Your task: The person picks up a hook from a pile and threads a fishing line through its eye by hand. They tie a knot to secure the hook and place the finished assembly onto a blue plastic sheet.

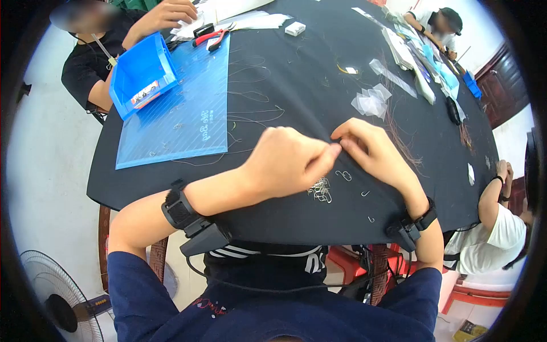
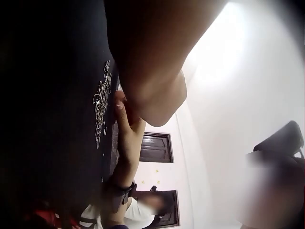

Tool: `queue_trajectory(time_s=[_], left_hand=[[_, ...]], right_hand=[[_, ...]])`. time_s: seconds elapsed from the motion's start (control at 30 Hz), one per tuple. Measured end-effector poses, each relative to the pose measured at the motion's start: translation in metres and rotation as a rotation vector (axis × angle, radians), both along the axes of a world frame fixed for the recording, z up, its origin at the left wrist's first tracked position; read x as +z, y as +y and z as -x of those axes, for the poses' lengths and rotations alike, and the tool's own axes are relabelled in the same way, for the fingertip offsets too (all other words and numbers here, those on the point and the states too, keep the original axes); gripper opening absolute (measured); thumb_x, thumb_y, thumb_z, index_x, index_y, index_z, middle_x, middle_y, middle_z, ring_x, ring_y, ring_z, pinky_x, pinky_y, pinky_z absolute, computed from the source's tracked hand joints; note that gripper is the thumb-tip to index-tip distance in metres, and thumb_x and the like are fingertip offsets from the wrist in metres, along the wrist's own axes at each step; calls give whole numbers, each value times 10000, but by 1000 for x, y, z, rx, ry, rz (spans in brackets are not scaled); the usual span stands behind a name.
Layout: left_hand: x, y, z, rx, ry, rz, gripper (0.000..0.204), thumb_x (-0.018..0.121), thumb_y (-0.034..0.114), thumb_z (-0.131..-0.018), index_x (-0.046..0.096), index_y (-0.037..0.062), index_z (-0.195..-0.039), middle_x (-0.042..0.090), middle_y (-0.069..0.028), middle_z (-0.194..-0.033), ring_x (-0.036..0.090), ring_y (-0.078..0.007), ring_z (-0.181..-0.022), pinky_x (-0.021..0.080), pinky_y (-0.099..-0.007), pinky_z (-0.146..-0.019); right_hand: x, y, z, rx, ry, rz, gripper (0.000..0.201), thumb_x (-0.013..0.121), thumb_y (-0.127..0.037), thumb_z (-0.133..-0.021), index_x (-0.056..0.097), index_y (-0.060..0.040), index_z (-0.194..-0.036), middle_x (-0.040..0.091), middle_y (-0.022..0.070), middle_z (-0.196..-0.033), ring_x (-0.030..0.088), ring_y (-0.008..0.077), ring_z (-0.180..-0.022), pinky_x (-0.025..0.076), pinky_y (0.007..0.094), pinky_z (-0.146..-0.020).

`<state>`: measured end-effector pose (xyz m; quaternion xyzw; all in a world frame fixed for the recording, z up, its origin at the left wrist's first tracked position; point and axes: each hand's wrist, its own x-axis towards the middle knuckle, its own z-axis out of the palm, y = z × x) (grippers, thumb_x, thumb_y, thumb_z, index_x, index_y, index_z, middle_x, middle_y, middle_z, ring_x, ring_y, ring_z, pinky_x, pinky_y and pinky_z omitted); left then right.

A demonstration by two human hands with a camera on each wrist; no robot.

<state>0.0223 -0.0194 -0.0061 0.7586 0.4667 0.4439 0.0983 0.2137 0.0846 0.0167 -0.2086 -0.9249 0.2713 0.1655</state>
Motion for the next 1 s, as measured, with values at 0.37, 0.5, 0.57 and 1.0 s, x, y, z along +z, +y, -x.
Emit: queue_trajectory(time_s=[0.37, 0.5, 0.57, 1.0], left_hand=[[1, -11, -10, -364, 140, -190, 285, 646, 156, -832, 533, 105, -575, 470, -33, -474, 500, -217, -398, 377, -320, -396], [4, -21, -15, -426, 315, -269, 352, 669, 204, -822, 444, 121, -564, 430, -4, -467, 472, -193, -375, 379, -309, -375], [9, -27, -14, -454, 339, -275, 362, 672, 212, -824, 439, 125, -561, 424, 4, -458, 470, -185, -371, 375, -302, -365], [-26, -45, -7, -679, 292, -132, 423, 621, 258, -898, 459, 103, -539, 461, -17, -447, 509, -185, -408, 419, -313, -398]], right_hand=[[-5, 4, 3, -51, 11, 157, 111, 570, -48, -885, 603, 0, -980, 596, 89, -747, 521, 125, -612, 434, 287, -600], [-8, 7, 2, -77, -23, 206, 111, 546, -49, -916, 617, -1, -985, 590, 6, -754, 501, 59, -628, 421, 236, -580], [-20, 14, -1, -83, 141, 225, 124, 552, -66, -917, 625, -1, -994, 595, 1, -763, 524, 59, -649, 447, 235, -606], [6, 63, -83, -650, -362, -392, 144, 690, -133, -785, 593, -47, -847, 652, 111, -820, 649, 298, -815, 502, 411, -690]])
